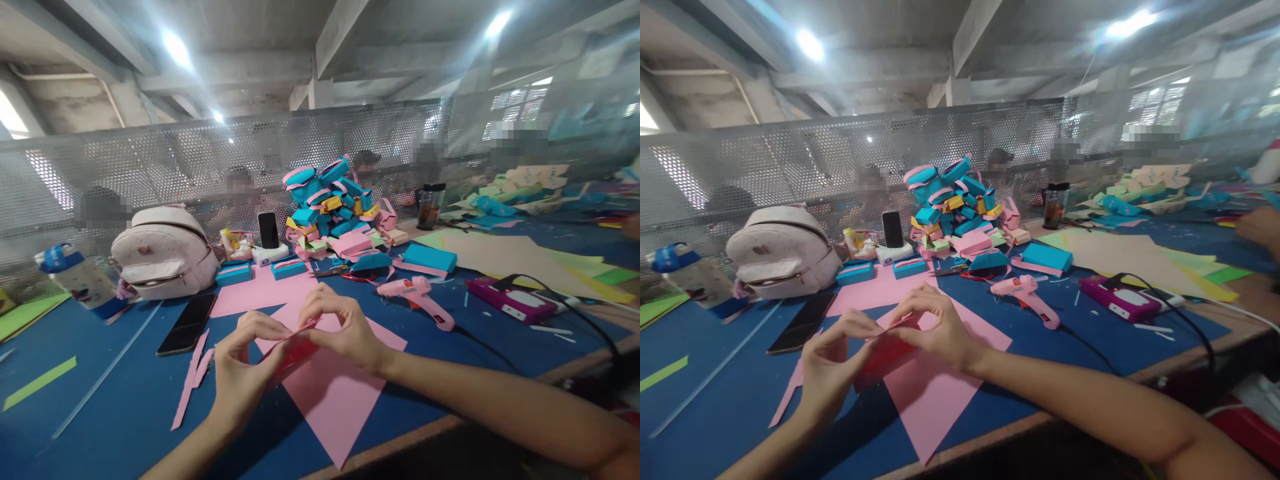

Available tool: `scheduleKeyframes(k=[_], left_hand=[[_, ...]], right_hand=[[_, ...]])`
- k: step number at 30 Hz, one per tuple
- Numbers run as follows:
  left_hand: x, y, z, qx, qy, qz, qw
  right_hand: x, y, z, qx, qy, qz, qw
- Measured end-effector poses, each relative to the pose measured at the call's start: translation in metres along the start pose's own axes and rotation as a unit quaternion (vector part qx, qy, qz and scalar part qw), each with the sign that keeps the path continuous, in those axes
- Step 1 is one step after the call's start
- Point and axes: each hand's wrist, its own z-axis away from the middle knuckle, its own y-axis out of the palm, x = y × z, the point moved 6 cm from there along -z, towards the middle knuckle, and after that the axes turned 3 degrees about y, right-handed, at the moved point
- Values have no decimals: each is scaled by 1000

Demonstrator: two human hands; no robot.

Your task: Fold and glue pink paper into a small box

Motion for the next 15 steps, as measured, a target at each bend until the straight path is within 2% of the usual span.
scheduleKeyframes(k=[15], left_hand=[[-3, 1, 2, 8, 35, -39, 999]], right_hand=[[3, 1, 1, 18, -35, 30, 999]])
